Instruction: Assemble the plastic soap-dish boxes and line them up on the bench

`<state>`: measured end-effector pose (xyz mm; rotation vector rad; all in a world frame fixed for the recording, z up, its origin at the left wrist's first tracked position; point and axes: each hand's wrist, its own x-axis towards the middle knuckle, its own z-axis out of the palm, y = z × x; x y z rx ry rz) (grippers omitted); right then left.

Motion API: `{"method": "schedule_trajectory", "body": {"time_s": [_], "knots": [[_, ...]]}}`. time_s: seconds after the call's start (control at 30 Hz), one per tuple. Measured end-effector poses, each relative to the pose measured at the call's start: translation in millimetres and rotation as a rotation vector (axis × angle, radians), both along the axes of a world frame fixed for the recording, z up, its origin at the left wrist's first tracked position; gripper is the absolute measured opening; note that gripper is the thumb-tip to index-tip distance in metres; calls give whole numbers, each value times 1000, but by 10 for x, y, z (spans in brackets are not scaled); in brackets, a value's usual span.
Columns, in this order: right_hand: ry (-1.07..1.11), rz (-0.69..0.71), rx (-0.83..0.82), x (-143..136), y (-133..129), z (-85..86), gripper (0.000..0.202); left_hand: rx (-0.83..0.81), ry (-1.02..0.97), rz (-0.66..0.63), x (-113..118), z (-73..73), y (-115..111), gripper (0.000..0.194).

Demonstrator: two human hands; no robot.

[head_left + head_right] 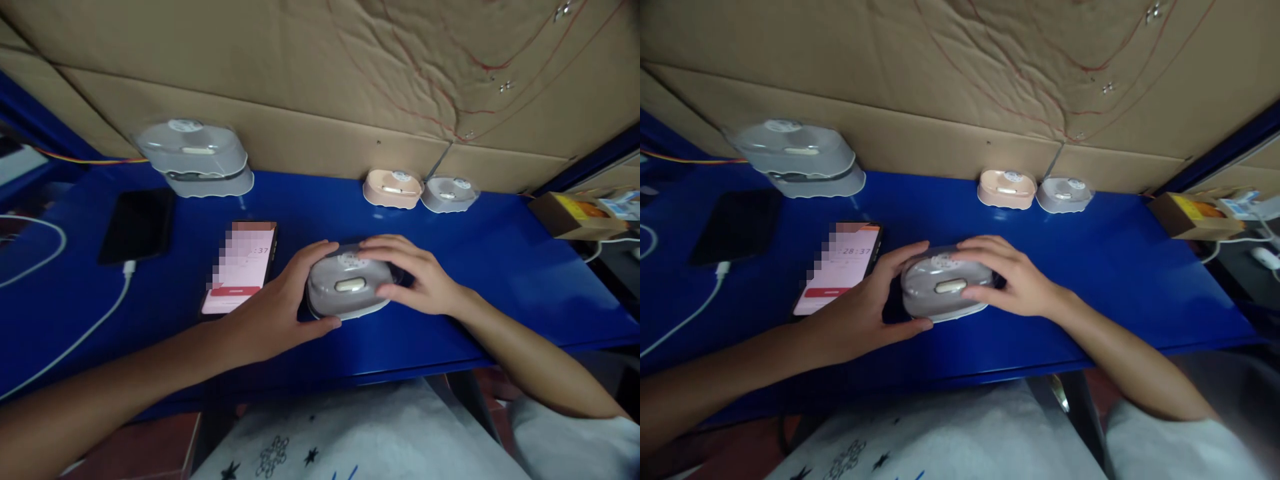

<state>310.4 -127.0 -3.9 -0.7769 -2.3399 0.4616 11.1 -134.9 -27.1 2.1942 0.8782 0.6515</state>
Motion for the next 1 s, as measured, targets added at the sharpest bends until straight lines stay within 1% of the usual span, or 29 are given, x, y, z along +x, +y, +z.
{"method": "schedule_trajectory", "body": {"time_s": [0.1,0.2,0.27,0.33,0.43,0.53,0.67,0.73,0.8,0.87,1.0], "knots": [[67,-163,-3,26,45,-19,38,-35,-27,6,-16,-35,14,103],[103,-335,1,67,138,-86,28,-63,-22,1,-19,-17,22,103],[110,-405,12,99,217,-154,28,-65,21,-18,-18,22,20,99],[88,-419,11,125,281,-216,31,-67,74,-43,-14,62,12,96],[27,-376,-47,127,295,-247,36,-38,106,-63,-2,88,0,95],[-9,-272,-78,75,187,-184,38,-1,90,-51,11,91,0,95],[-180,-17,63,-24,-23,-58,42,4,35,-20,16,128,22,97],[-266,48,126,-65,-87,-30,50,-5,19,-8,17,152,32,97],[-293,68,138,-92,-110,-27,52,-16,22,3,20,160,36,95],[-277,79,126,-103,-104,-35,48,-18,26,5,23,145,36,94],[-220,64,119,-72,-66,-39,38,28,39,12,25,62,24,105]]}}
